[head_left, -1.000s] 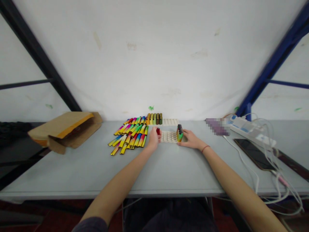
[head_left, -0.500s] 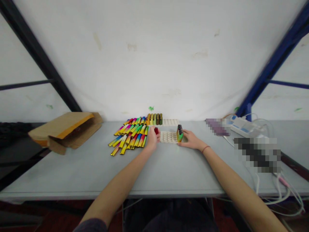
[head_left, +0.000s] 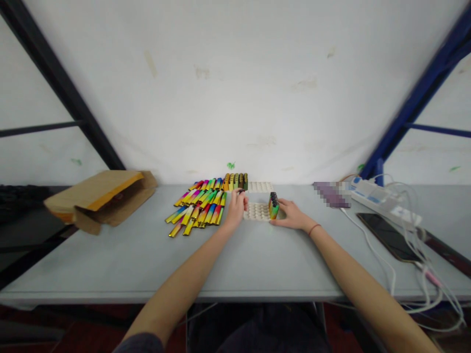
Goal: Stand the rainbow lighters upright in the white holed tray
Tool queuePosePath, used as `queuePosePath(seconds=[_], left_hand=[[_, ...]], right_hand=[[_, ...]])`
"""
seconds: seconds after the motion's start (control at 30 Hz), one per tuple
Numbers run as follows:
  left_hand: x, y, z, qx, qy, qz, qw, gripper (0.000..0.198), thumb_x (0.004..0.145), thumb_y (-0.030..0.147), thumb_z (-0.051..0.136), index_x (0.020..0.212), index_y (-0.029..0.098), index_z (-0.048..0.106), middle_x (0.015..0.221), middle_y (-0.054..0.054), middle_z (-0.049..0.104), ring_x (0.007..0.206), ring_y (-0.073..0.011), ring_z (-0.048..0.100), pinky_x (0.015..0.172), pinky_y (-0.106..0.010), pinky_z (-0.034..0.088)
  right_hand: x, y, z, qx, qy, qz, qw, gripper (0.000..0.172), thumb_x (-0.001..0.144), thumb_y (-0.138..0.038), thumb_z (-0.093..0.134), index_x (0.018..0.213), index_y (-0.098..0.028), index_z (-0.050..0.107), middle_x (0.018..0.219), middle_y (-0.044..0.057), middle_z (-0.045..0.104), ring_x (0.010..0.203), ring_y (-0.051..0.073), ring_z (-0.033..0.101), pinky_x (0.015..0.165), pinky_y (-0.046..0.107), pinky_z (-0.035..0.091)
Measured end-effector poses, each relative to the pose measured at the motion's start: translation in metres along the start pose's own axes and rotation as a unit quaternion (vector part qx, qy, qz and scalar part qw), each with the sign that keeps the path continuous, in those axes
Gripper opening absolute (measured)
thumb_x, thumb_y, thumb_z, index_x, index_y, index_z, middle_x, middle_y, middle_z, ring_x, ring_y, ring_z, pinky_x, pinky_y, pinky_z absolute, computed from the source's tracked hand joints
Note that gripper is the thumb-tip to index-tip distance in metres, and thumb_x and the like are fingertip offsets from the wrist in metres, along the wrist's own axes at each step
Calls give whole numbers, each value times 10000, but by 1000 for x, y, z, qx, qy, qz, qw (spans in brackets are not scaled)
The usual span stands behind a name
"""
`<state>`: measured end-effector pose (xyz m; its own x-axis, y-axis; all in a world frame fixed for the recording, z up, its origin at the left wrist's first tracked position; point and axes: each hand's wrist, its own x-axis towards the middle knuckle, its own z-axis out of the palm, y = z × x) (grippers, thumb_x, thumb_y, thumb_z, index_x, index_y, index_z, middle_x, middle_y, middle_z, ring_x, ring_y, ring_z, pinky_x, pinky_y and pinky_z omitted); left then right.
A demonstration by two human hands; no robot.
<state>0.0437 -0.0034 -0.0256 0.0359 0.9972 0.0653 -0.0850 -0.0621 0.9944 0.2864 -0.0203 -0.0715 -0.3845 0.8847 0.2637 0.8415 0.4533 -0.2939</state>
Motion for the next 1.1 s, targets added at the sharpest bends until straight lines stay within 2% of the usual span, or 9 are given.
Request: queuePosePath(seconds=[0.07, 0.13, 0.17, 0.33, 0.43, 0.67, 0.77, 0.87, 1.1], left_hand=[[-1, -3, -1, 84, -7, 105, 991, 222, 969, 358, 481, 1094, 206, 583, 887, -29, 664, 821, -144, 641, 752, -250, 513], [-2, -6, -1, 163, -22, 173, 971, 224, 962, 315, 517, 1111, 199, 637, 1120, -88, 672, 1091, -187, 627, 913, -288, 510], [-2, -8, -2, 193, -32, 190, 962, 227, 954, 300, 538, 1114, 199, 663, 1193, -100, 654, 1153, -199, 607, 947, -297, 505], [2, -15, 1, 210, -108, 224, 946, 262, 942, 262, 574, 1156, 189, 706, 1193, -96, 683, 1054, -197, 652, 976, -328, 513], [5, -18, 4, 230, -125, 239, 935, 247, 930, 246, 599, 1132, 175, 721, 1160, -96, 721, 1069, -216, 664, 1031, -355, 490], [4, -17, 10, 330, -125, 256, 900, 282, 969, 270, 553, 1192, 187, 703, 1219, -104, 730, 1161, -245, 649, 1058, -386, 471], [0, -13, 13, 367, -107, 240, 892, 345, 974, 277, 554, 1304, 216, 636, 1224, -90, 732, 1163, -246, 655, 1060, -403, 455], [-5, -7, 15, 404, -95, 220, 883, 335, 983, 277, 545, 1308, 239, 619, 1174, -72, 749, 1141, -251, 666, 1057, -426, 433], [-12, 1, 14, 472, -125, 226, 843, 379, 1017, 270, 448, 1362, 255, 604, 1212, -70, 736, 1180, -261, 635, 1037, -419, 434]], right_hand=[[-3, -4, 1, -5, -13, 11, 1000, 784, 776, -672, 727, 1401, -214, 608, 1488, 214, 529, 1349, 428, 505, 1124, 667, 336], [-5, -8, 1, -3, -26, 24, 999, 818, 759, -690, 734, 1420, -229, 595, 1521, 215, 495, 1386, 444, 462, 1130, 707, 294], [-5, -9, 1, -2, -30, 31, 999, 832, 755, -697, 734, 1431, -235, 587, 1533, 214, 482, 1399, 449, 447, 1132, 719, 277], [-5, -11, -1, -5, -42, 33, 999, 855, 767, -704, 718, 1465, -238, 555, 1557, 219, 456, 1424, 433, 426, 1148, 699, 265], [-4, -10, -2, -10, -47, 30, 998, 857, 771, -717, 699, 1469, -242, 551, 1564, 206, 454, 1424, 426, 427, 1157, 677, 270], [-4, -12, -6, -20, -76, 40, 996, 907, 778, -750, 655, 1498, -215, 518, 1590, 198, 422, 1453, 400, 396, 1192, 617, 251], [-4, -12, -7, -21, -75, 41, 996, 909, 770, -759, 656, 1492, -221, 526, 1584, 190, 432, 1449, 406, 400, 1193, 614, 252], [-4, -12, -7, -25, -78, 42, 996, 931, 770, -770, 648, 1503, -211, 512, 1580, 200, 434, 1448, 405, 401, 1192, 606, 257], [-5, -10, -6, -22, -79, 38, 996, 915, 781, -772, 638, 1500, -218, 518, 1590, 198, 420, 1448, 407, 398, 1188, 615, 253]])
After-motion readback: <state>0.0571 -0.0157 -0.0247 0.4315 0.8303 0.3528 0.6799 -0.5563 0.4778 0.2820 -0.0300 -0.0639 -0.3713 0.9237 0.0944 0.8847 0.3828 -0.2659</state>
